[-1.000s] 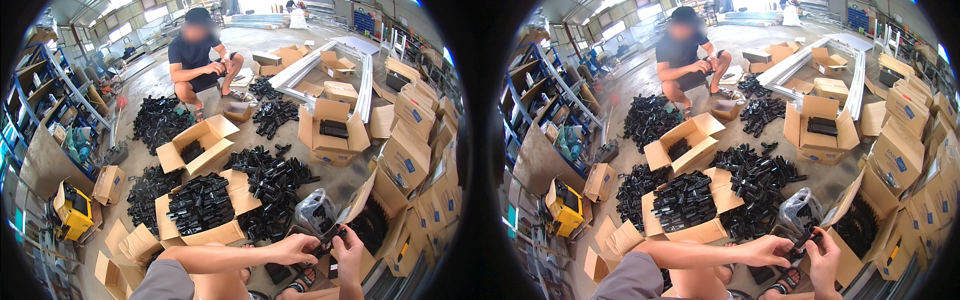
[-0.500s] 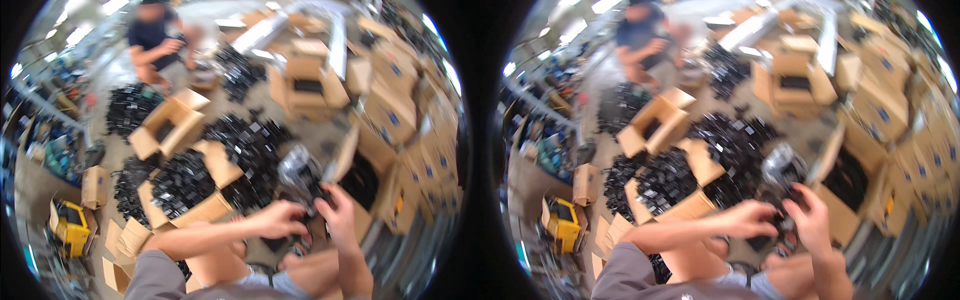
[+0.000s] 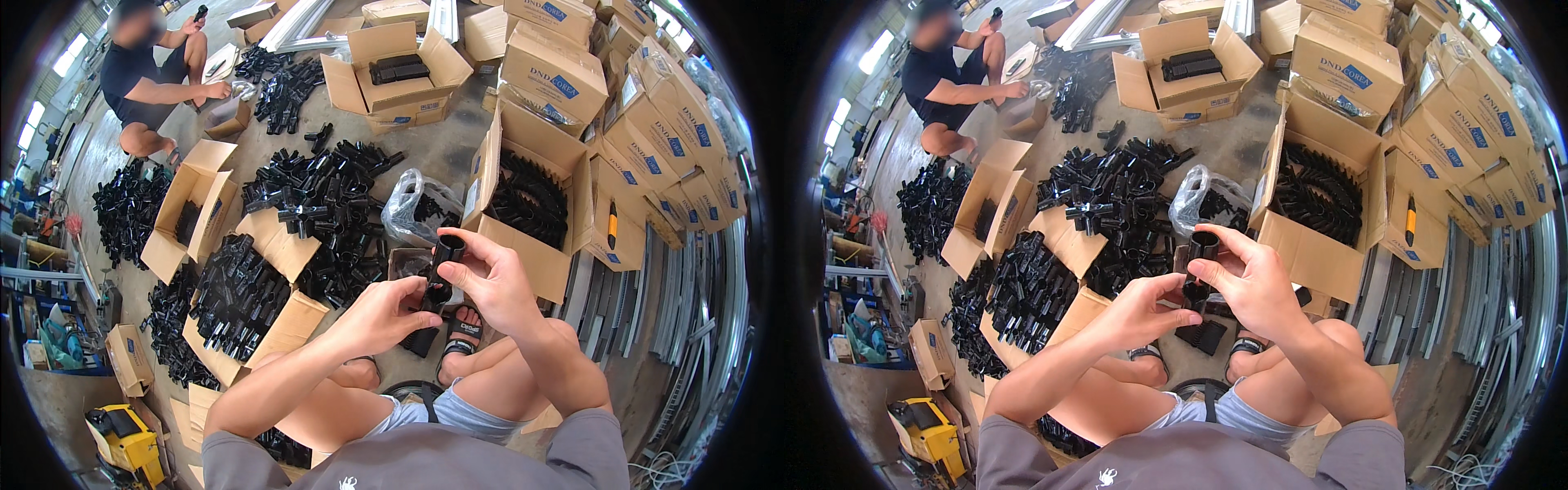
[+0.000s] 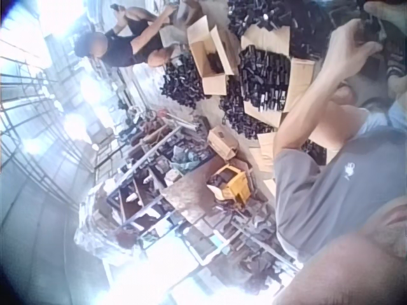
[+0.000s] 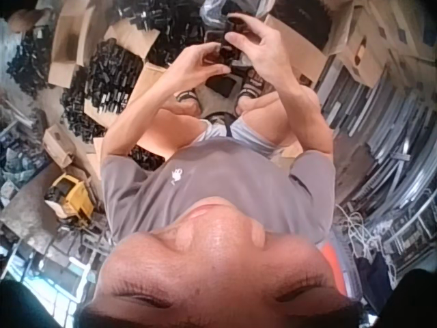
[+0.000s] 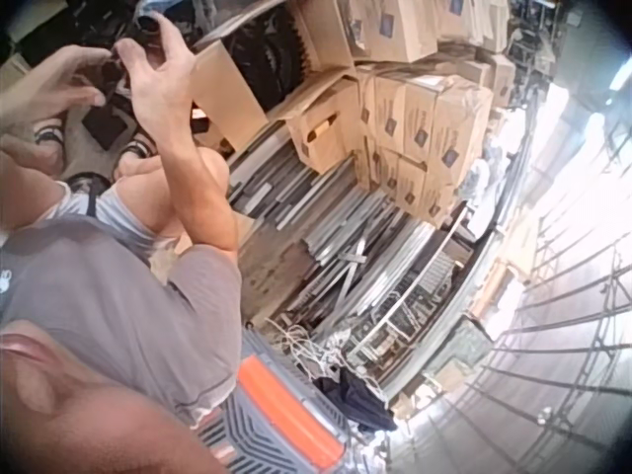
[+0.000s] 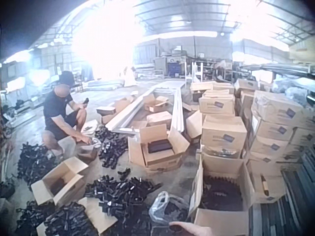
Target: The person picks up black plastic connectors from the floor and cardboard boxes, placing some into a plastic bag and others into different boxes.
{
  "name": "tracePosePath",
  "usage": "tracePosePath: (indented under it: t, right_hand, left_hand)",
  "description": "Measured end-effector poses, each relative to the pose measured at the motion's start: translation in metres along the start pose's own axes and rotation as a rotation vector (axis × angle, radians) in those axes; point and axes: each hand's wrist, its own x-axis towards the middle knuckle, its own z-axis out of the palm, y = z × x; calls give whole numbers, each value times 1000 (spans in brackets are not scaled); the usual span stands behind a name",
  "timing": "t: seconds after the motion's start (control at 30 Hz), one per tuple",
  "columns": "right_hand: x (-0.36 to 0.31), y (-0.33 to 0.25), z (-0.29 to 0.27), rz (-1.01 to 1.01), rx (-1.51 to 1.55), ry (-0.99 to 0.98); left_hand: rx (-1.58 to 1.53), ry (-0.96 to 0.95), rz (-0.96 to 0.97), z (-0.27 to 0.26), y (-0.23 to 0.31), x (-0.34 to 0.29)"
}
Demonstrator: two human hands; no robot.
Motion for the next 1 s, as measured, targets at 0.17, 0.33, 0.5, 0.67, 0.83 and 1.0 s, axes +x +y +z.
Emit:
tracePosePath:
  t: [0.17, 0.33, 0.5, 0.67, 0.83, 1.0]
  right_hand:
    - [2, 7, -1, -49, -11, 12]
    - [6, 5, -4, -16, 75, 39]
    - [3, 8, -7, 17, 39, 25]
    - [10, 18, -6, 47, 89, -37]
    - [37, 46, -21, 107, -8, 34]
    - [78, 142, -42, 453, -778, -326]
  left_hand:
    - [-96, -10, 3, 7, -8, 0]
    - [-351, -11, 46, 14, -17, 6]
    - [-320, -10, 22, 13, -15, 4]
    - [-179, 14, -50, -2, -18, 1]
    - [70, 283, -10, -51, -22, -7]
    - [412, 539, -55, -85, -30, -28]
